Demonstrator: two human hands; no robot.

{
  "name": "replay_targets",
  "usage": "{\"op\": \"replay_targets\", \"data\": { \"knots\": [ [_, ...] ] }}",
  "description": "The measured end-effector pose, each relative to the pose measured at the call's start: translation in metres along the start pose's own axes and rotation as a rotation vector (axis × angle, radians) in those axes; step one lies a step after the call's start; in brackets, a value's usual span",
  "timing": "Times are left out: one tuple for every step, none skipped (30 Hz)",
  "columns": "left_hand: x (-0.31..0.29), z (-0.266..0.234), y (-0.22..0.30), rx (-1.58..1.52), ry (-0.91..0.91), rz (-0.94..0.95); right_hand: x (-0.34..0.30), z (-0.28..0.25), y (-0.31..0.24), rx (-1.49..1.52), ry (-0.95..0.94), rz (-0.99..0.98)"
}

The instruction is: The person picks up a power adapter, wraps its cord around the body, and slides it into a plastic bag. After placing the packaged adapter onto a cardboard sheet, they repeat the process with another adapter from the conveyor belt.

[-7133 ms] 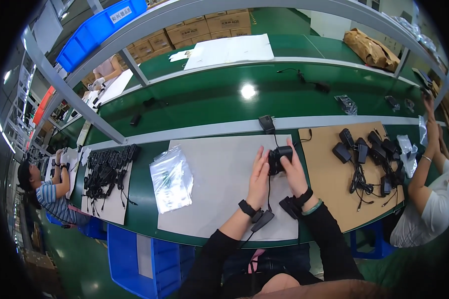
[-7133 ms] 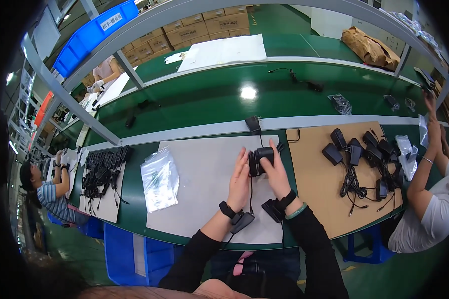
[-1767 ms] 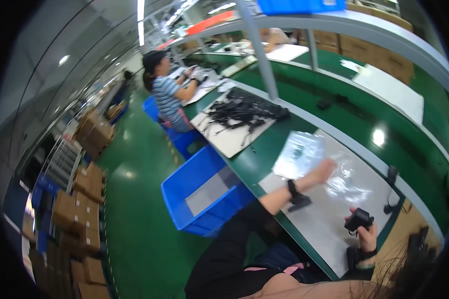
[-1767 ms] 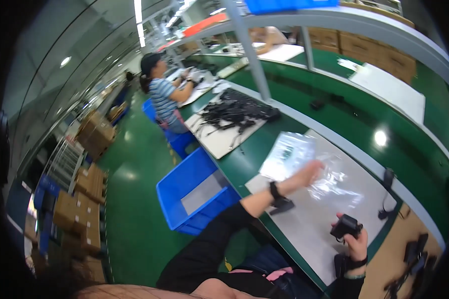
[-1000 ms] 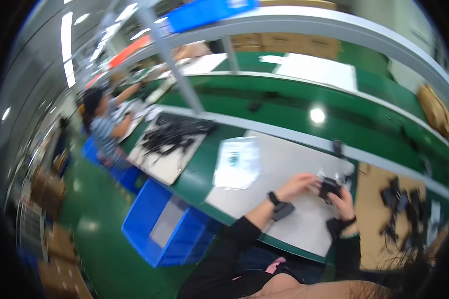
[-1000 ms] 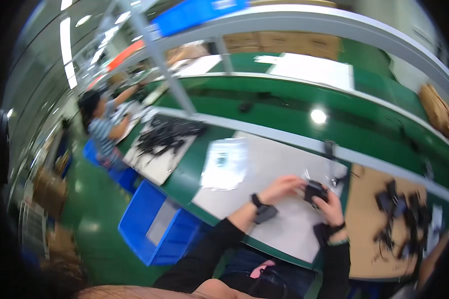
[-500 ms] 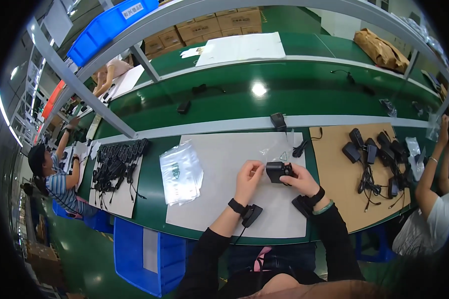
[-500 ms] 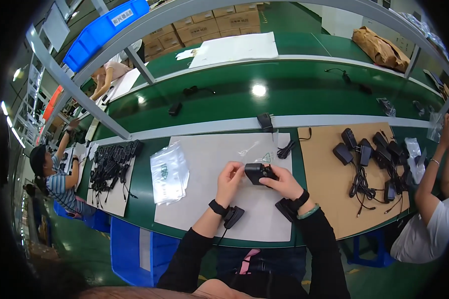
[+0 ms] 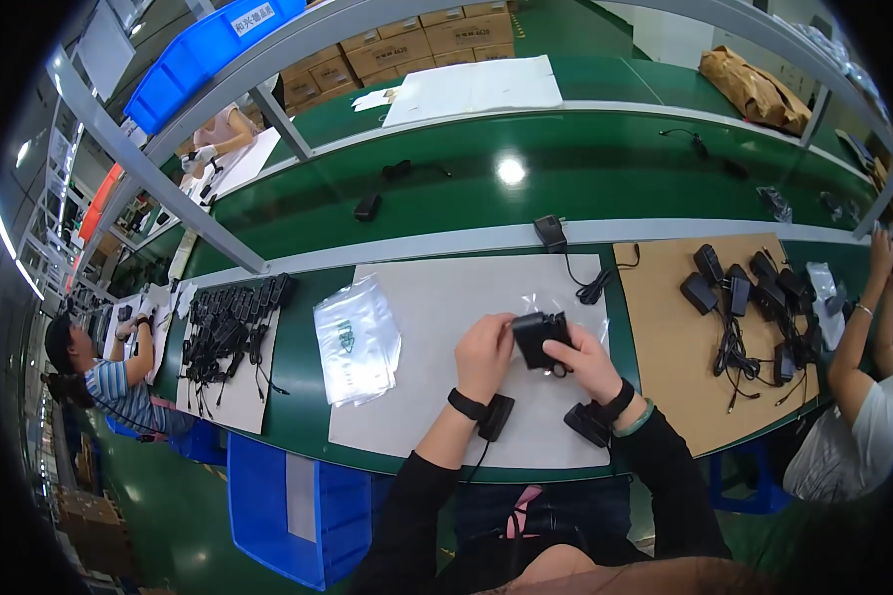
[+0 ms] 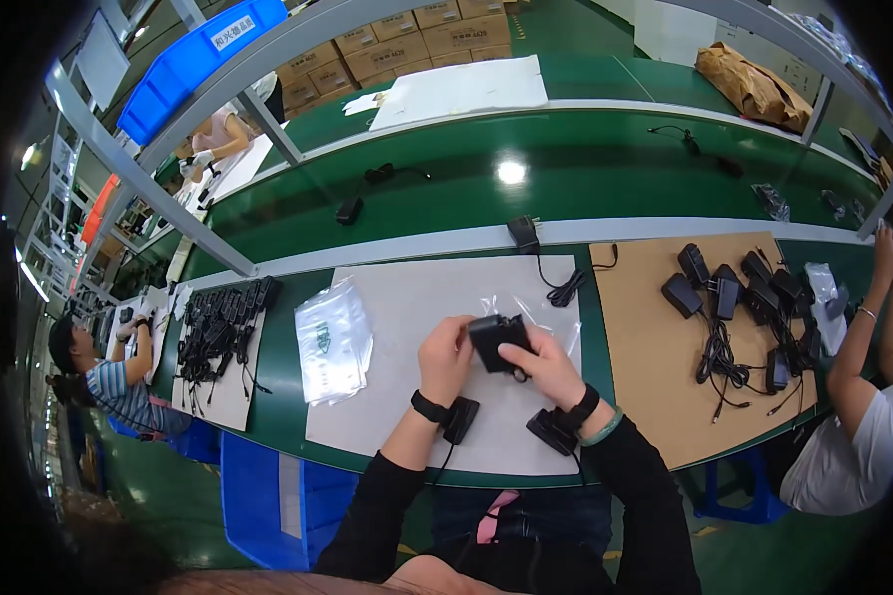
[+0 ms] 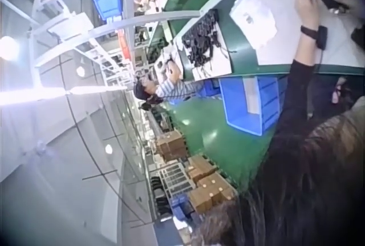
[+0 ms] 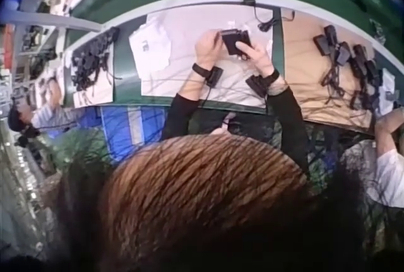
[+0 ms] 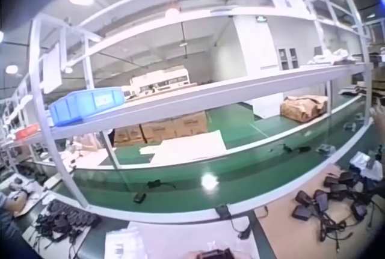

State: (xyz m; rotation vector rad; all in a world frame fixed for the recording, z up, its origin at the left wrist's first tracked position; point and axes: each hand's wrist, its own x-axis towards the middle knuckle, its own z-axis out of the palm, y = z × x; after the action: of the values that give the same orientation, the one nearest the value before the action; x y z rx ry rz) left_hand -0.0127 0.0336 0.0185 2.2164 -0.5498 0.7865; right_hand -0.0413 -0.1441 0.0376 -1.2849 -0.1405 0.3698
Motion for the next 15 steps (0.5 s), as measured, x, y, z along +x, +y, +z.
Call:
{"op": "replay_targets", "data": {
  "knots": [
    [0.000,0.000,0.003,-0.057,-0.015,-0.083,0.002,-0.001,0.000,-0.030,0.122,-0.015],
    [0.000,0.000,0.005,-0.114,-0.031,-0.166,0.002,-0.002,0.001,-0.032,0.125,-0.014],
    [0.000,0.000,0.006,-0.167,-0.045,-0.249,0.002,0.000,0.003,-0.056,0.143,-0.065],
    [0.000,0.001,0.006,-0.167,-0.044,-0.248,0.003,0.001,0.004,-0.081,0.162,-0.116],
    [-0.002,0.003,0.005,-0.162,-0.033,-0.224,0.003,0.001,0.004,-0.105,0.181,-0.167],
    [-0.003,0.005,0.004,-0.158,-0.023,-0.199,0.003,0.000,0.004,-0.106,0.181,-0.167],
    [-0.004,0.007,0.003,-0.154,-0.012,-0.174,0.002,-0.001,0.004,-0.092,0.103,-0.107],
    [-0.006,0.007,0.002,-0.154,-0.015,-0.175,0.001,-0.003,0.005,-0.077,0.027,-0.046],
    [-0.007,0.006,0.001,-0.216,-0.036,-0.209,0.000,-0.005,0.006,-0.062,-0.050,0.016],
    [-0.008,0.005,-0.001,-0.278,-0.057,-0.243,0.000,-0.007,0.006,-0.060,-0.048,0.017],
    [-0.009,0.005,-0.002,-0.339,-0.079,-0.277,0.002,-0.009,0.005,-0.026,-0.059,0.048],
    [-0.010,0.005,-0.002,-0.338,-0.081,-0.278,0.005,-0.011,0.004,0.009,-0.071,0.079],
    [-0.009,0.005,0.000,-0.424,-0.090,-0.361,0.006,-0.013,0.003,0.041,-0.082,0.108],
    [-0.008,0.004,0.002,-0.509,-0.099,-0.445,0.005,-0.013,0.003,0.042,-0.081,0.108],
    [-0.008,0.004,0.003,-0.594,-0.107,-0.528,0.004,-0.011,0.002,-0.052,-0.022,0.091]
  ]
}}
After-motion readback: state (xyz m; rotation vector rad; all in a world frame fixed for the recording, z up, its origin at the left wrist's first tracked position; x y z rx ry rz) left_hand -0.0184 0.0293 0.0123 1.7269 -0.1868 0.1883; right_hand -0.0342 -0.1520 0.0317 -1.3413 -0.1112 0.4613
